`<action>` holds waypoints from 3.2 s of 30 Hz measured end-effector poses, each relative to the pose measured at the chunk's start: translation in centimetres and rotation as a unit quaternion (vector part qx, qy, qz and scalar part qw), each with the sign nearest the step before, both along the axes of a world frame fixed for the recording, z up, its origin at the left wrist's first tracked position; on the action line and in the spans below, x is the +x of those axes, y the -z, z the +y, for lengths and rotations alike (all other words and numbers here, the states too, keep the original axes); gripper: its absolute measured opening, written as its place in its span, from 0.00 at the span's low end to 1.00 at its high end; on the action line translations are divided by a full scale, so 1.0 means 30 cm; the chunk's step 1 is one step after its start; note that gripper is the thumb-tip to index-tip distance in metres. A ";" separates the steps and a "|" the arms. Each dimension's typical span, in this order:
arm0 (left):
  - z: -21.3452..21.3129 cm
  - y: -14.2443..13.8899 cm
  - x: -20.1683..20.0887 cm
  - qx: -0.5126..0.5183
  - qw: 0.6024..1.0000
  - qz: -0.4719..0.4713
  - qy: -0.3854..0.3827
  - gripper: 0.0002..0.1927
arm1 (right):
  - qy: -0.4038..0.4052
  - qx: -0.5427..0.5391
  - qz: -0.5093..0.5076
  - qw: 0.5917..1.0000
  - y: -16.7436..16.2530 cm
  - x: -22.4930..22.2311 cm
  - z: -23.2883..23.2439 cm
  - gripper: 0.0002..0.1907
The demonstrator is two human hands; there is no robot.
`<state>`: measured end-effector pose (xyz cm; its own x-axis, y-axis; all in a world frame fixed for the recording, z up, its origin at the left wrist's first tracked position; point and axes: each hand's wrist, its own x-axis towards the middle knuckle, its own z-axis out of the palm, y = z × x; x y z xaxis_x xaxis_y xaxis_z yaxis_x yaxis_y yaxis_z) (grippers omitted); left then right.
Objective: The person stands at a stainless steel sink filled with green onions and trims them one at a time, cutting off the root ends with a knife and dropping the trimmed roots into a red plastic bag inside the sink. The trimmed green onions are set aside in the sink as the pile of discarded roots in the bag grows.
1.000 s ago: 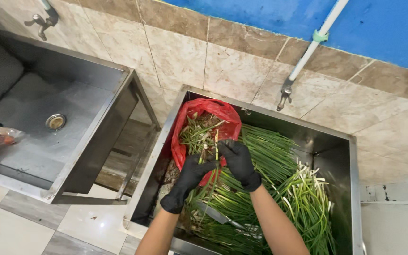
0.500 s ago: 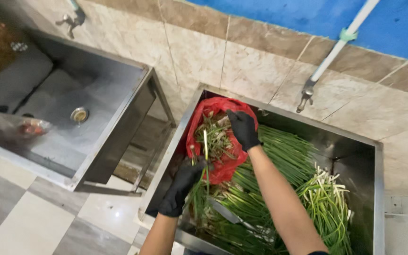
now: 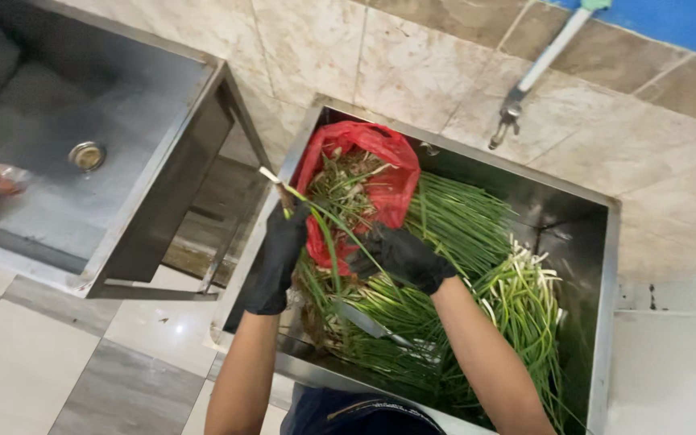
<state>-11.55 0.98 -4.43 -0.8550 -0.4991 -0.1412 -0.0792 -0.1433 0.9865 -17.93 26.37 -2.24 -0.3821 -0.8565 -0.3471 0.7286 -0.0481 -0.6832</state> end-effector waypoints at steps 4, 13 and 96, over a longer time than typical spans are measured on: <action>-0.011 -0.017 -0.003 0.042 0.999 0.015 0.015 0.06 | 0.027 0.045 0.049 0.997 -0.026 0.037 0.053 0.22; -0.024 0.031 0.024 0.069 0.997 0.031 -0.001 0.07 | 0.050 0.087 0.268 0.958 0.084 0.082 0.056 0.13; 0.249 0.323 0.065 0.040 0.938 -0.110 0.325 0.24 | 0.387 0.652 0.451 0.470 0.186 0.202 0.893 0.21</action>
<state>-9.59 8.44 -14.12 -0.9210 0.1379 -0.3644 -0.3759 -0.0680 0.9242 -11.88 53.17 -7.82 -0.8996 0.3781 0.2188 0.2233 0.8285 -0.5136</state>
